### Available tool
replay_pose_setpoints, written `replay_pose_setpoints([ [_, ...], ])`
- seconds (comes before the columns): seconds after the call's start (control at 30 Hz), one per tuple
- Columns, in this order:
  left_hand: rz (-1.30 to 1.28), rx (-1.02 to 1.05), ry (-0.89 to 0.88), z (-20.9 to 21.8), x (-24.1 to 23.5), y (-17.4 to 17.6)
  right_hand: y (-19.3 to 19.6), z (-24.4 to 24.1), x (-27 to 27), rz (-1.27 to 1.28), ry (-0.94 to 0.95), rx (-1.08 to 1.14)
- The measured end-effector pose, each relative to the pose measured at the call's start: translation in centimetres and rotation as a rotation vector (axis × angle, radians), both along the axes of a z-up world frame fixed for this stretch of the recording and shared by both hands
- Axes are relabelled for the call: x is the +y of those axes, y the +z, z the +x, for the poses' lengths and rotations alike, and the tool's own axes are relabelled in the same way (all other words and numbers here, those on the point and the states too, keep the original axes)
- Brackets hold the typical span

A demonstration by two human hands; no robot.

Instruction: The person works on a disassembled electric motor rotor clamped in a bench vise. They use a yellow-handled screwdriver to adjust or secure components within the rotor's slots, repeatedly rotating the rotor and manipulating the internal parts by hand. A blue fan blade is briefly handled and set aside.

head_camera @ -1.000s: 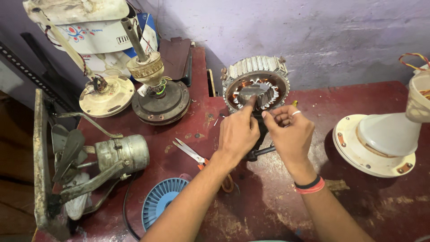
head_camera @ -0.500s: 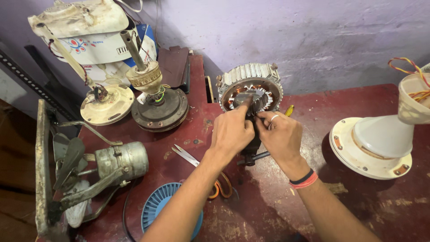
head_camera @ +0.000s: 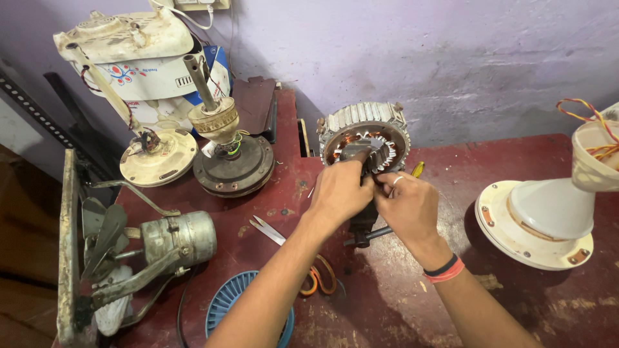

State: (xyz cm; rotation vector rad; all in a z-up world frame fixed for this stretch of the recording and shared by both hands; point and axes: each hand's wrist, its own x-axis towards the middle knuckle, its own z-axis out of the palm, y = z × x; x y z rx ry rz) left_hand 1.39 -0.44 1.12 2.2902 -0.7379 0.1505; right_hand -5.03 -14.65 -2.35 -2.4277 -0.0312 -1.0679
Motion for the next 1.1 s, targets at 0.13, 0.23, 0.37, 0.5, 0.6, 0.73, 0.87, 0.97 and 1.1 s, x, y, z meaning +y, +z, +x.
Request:
replay_pose_setpoints([
  [0.13,-0.085,0.001,0.06,-0.2,-0.4,-0.6,-1.5,0.6,-0.9,0.531,0.097,0.104],
  [0.23,-0.123,0.031,0.071,-0.3,-0.3,-0.8,-2.6,1.0,-2.3,0.781,0.254,0.049],
  [0.37,-0.142,-0.008,0.068,-0.4,-0.2,-1.3,-2.9,2.2,-4.2,0.864,0.321,-0.069],
  [0.5,-0.201,-0.068,0.093,-0.5,-0.4,-2.4,-2.0,4.2,-5.5,0.994,0.593,-0.113],
  [0.6,-0.428,-0.265,0.136,-1.2,-0.7,-3.6,-1.2,6.1,-6.0,1.227,0.815,0.039],
  [0.73,-0.4,-0.43,0.174,-1.4,-0.5,-4.4,-1.0,7.9,-6.3,1.274,0.865,0.204],
  [0.87,-0.319,-0.436,0.133,-1.4,-0.2,-4.9,-1.2,9.9,-7.7,1.295,0.896,0.396],
  [0.97,-0.334,-0.444,0.127,-1.4,-0.1,-5.0,-0.8,13.1,-10.0,1.3,0.797,0.557],
  [1.1,-0.303,-0.434,0.148,-1.2,-0.2,-4.7,-0.6,18.6,-14.0,0.993,0.739,0.861],
])
